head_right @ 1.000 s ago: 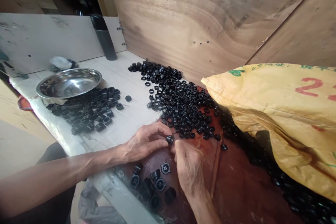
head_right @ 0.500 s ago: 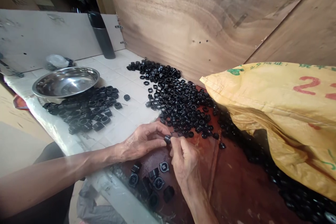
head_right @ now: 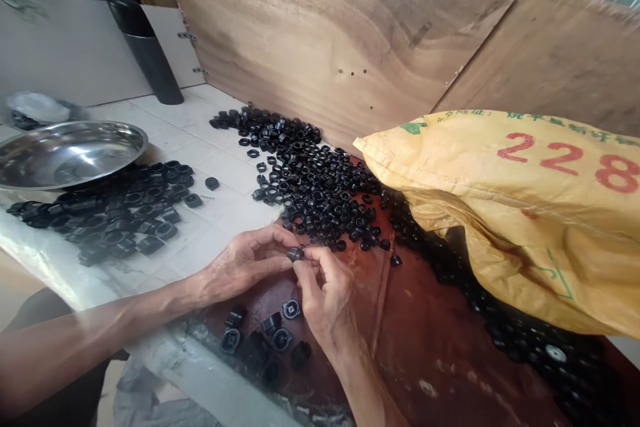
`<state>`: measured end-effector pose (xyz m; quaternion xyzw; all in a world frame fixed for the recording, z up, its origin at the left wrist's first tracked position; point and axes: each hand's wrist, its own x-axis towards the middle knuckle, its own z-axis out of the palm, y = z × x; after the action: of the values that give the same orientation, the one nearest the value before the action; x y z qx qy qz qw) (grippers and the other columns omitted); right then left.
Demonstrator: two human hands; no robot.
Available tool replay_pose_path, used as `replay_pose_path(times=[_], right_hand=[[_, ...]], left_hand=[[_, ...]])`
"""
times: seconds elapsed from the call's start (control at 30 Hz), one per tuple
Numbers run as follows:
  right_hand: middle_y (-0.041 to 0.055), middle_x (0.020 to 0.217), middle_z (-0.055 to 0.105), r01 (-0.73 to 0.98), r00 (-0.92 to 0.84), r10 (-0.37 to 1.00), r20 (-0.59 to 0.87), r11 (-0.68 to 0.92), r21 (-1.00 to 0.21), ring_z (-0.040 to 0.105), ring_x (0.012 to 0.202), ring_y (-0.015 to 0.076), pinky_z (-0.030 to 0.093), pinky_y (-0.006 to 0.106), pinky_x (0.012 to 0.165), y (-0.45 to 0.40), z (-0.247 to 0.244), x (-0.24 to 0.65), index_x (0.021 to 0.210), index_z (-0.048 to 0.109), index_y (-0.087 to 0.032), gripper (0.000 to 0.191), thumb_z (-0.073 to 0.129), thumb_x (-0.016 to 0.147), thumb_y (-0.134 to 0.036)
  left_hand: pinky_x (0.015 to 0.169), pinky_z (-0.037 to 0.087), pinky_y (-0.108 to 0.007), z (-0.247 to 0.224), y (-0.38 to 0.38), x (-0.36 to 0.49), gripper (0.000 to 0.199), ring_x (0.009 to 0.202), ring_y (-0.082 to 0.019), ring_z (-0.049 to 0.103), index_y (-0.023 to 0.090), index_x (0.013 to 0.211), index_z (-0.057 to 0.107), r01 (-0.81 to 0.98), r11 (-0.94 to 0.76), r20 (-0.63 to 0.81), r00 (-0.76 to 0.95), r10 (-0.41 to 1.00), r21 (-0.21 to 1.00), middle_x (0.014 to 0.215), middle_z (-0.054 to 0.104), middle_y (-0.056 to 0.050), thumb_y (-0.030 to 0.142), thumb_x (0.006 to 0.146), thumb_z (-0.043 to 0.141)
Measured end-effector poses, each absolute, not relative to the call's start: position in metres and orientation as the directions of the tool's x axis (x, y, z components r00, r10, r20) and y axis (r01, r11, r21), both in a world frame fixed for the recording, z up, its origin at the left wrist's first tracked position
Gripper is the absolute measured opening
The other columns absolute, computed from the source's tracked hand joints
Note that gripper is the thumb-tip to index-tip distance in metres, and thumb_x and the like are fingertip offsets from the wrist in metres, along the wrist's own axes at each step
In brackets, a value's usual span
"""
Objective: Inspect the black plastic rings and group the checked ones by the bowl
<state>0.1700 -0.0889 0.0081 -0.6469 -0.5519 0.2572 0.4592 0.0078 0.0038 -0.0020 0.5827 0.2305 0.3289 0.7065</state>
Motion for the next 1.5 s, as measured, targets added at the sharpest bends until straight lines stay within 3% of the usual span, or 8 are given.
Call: replay_pose_path(times=[0.2, 0.4, 0.57, 0.77, 0.9, 1.0, 1.3, 1.5], right_hand=[[-0.0021, 0.060, 0.059, 0.394, 0.292, 0.955, -0.054, -0.172, -0.903, 0.054, 0.052, 0.0123, 0.040, 0.022, 0.048, -0.090, 0.010, 0.167, 0.072, 0.060, -0.021, 0.039, 0.052, 0.100, -0.047], [0.0000, 0.079, 0.069, 0.357, 0.255, 0.965, 0.066, -0.031, -0.934, 0.066, 0.065, 0.0141, 0.052, 0.023, 0.062, -0.089, 0.011, 0.168, 0.104, 0.065, -0.020, 0.022, 0.062, 0.096, -0.041], [0.0000, 0.066, 0.069, 0.193, 0.241, 0.962, -0.128, -0.176, -0.965, 0.065, 0.056, 0.0149, 0.051, 0.024, 0.058, -0.088, 0.012, 0.169, 0.093, 0.064, -0.018, 0.025, 0.065, 0.091, -0.042], [0.0004, 0.061, 0.064, 0.434, 0.231, 0.961, -0.150, -0.240, -0.868, 0.057, 0.049, 0.0139, 0.044, 0.024, 0.049, -0.081, 0.006, 0.187, 0.074, 0.062, -0.019, 0.032, 0.065, 0.090, -0.047], [0.0072, 0.094, 0.067, 0.688, 0.169, 0.968, 0.184, 0.018, -0.726, 0.064, 0.070, 0.0181, 0.055, 0.029, 0.063, -0.075, -0.011, 0.190, 0.119, 0.067, -0.018, 0.029, 0.062, 0.092, -0.029], [0.0109, 0.111, 0.062, 0.776, -0.002, 0.963, 0.268, 0.171, -0.607, 0.067, 0.090, 0.0224, 0.058, 0.034, 0.079, -0.073, -0.022, 0.188, 0.141, 0.057, -0.021, 0.045, 0.057, 0.096, -0.023], [0.0077, 0.096, 0.062, 0.786, 0.016, 0.965, 0.261, 0.150, -0.600, 0.065, 0.082, 0.0216, 0.054, 0.034, 0.072, -0.075, -0.028, 0.188, 0.100, 0.064, -0.019, 0.010, 0.057, 0.094, -0.021], [0.0039, 0.084, 0.068, 0.435, 0.283, 0.959, 0.030, -0.100, -0.895, 0.067, 0.071, 0.0191, 0.057, 0.030, 0.067, -0.077, -0.010, 0.188, 0.103, 0.065, -0.019, 0.023, 0.068, 0.089, -0.037]], left_hand=[[0.092, 0.059, -0.037, 0.000, 0.005, 0.004, 0.019, 0.101, -0.022, 0.071, 0.015, 0.104, 0.071, -0.100, -0.236, 0.239, 0.687, 0.686, 0.966, 0.109, 0.072, -0.010, 0.027, 0.089, 0.073], [0.084, 0.060, -0.037, -0.002, 0.002, 0.009, 0.030, 0.089, -0.021, 0.073, 0.014, 0.104, 0.066, -0.144, 0.111, 0.019, 0.688, 0.725, 0.983, 0.102, 0.072, -0.008, 0.034, 0.085, 0.077], [0.079, 0.056, -0.030, 0.002, 0.004, 0.002, 0.024, 0.090, -0.018, 0.070, 0.015, 0.102, 0.068, -0.040, -0.066, 0.075, 0.714, 0.696, 0.997, 0.105, 0.072, -0.008, 0.033, 0.087, 0.073], [0.056, 0.043, -0.022, 0.025, 0.013, -0.015, 0.027, 0.068, -0.014, 0.062, 0.018, 0.094, 0.071, 0.378, -0.108, -0.328, 0.889, 0.320, 0.919, 0.078, 0.070, 0.000, 0.039, 0.079, 0.078], [0.055, 0.040, -0.024, 0.016, 0.019, -0.010, 0.030, 0.062, -0.014, 0.057, 0.017, 0.079, 0.066, 0.474, -0.179, -0.238, 0.690, 0.684, 0.862, 0.070, 0.063, 0.001, 0.046, 0.086, 0.070], [0.072, 0.049, -0.029, -0.001, 0.024, -0.001, 0.020, 0.075, -0.017, 0.061, 0.018, 0.105, 0.066, 0.508, -0.339, 0.073, 0.471, 0.879, 0.792, 0.086, 0.064, -0.002, 0.027, 0.087, 0.069], [0.078, 0.053, -0.031, -0.019, 0.033, 0.009, 0.028, 0.081, -0.017, 0.064, 0.022, 0.118, 0.067, 0.513, -0.585, 0.231, 0.596, 0.769, 0.628, 0.104, 0.062, -0.006, 0.020, 0.090, 0.063], [0.076, 0.053, -0.031, -0.006, 0.025, 0.004, 0.030, 0.079, -0.016, 0.065, 0.020, 0.113, 0.068, 0.299, -0.354, 0.104, 0.616, 0.781, 0.886, 0.092, 0.069, -0.002, 0.020, 0.083, 0.070]])
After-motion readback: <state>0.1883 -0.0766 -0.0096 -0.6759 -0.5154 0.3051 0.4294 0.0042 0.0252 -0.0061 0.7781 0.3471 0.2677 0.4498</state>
